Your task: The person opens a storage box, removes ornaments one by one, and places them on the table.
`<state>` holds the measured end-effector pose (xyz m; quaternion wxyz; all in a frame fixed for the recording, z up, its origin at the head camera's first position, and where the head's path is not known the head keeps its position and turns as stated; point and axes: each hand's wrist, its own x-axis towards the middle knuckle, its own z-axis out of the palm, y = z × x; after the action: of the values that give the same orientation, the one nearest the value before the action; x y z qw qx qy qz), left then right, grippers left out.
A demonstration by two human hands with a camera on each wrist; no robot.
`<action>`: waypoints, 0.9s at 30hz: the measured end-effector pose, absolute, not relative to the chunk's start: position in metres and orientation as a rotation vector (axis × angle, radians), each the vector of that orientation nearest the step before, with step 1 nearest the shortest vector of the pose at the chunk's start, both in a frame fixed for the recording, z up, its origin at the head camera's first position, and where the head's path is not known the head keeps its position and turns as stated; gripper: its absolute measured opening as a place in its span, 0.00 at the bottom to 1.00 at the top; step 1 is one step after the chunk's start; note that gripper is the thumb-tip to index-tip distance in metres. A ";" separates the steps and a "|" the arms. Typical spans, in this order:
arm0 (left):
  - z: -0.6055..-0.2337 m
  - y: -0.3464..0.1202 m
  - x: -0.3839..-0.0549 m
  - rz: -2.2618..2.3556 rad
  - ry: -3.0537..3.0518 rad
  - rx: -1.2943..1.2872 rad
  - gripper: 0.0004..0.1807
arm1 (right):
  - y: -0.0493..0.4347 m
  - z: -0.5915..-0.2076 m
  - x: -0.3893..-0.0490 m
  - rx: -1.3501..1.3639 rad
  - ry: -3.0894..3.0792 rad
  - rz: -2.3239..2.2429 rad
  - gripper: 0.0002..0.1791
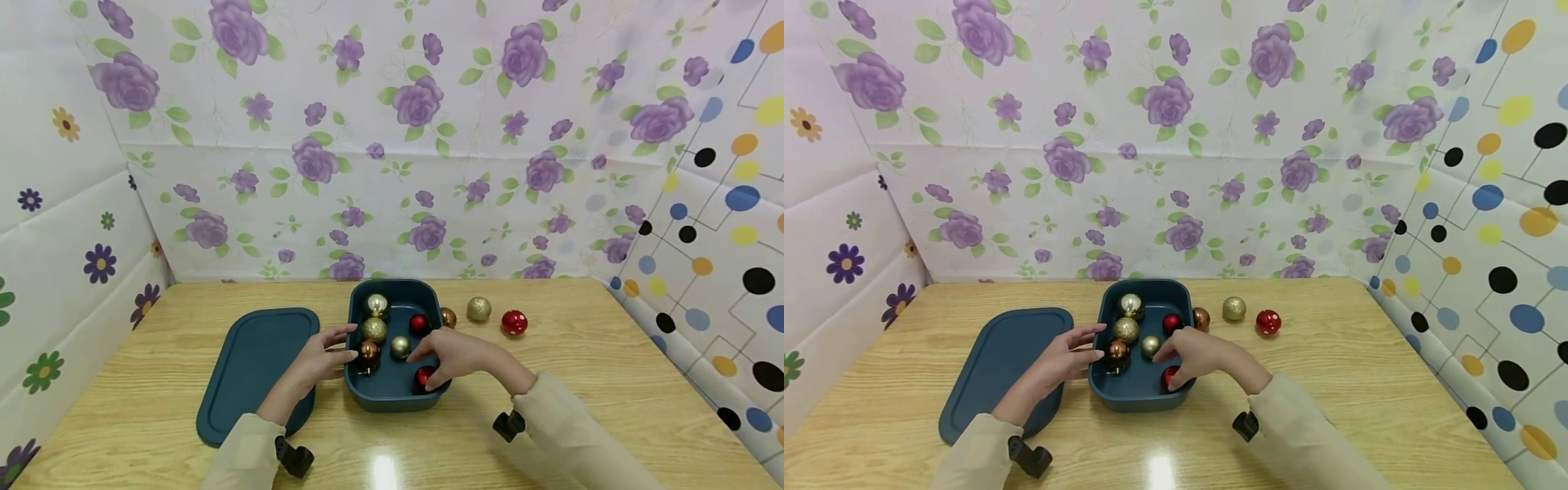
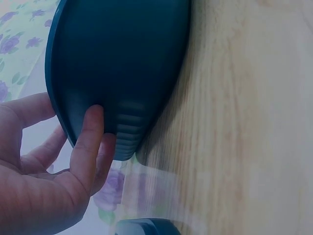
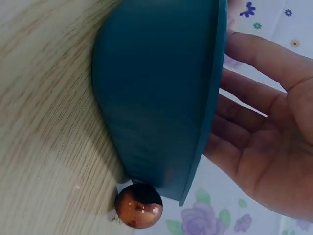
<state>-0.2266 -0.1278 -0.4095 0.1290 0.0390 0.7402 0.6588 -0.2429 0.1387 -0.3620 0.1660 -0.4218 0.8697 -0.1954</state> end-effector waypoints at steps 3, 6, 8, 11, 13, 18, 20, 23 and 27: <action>-0.410 -0.128 -0.227 1.917 2.152 0.113 0.29 | 0.131 -0.359 -0.242 -1.199 2.479 -0.442 0.22; -0.410 -0.128 -0.227 1.920 2.148 0.113 0.29 | 0.125 -0.360 -0.241 -1.173 2.497 -0.334 0.21; -0.410 -0.128 -0.227 1.921 2.143 0.115 0.29 | 0.121 -0.361 -0.241 -1.149 2.515 -0.281 0.20; -0.410 -0.128 -0.228 1.919 2.138 0.120 0.29 | 0.118 -0.364 -0.241 -1.106 2.534 -0.237 0.20; -0.410 -0.128 -0.228 1.920 2.135 0.119 0.28 | 0.117 -0.365 -0.241 -1.092 2.540 -0.222 0.20; -0.411 -0.128 -0.229 1.920 2.132 0.126 0.28 | 0.119 -0.365 -0.243 -1.136 2.534 -0.263 0.19; -0.410 -0.128 -0.229 1.918 2.132 0.132 0.29 | 0.123 -0.365 -0.243 -1.178 2.525 -0.326 0.18; -0.411 -0.128 -0.229 1.918 2.129 0.133 0.29 | 0.130 -0.365 -0.244 -1.249 2.516 -0.425 0.18; -0.411 -0.129 -0.229 1.919 2.131 0.131 0.29 | 0.138 -0.363 -0.244 -1.273 2.520 -0.533 0.19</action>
<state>-0.2288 -0.1289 -0.4107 0.1353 0.0452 0.7355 0.6623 -0.2444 0.1380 -0.3632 0.1340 -0.4390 0.8692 -0.1837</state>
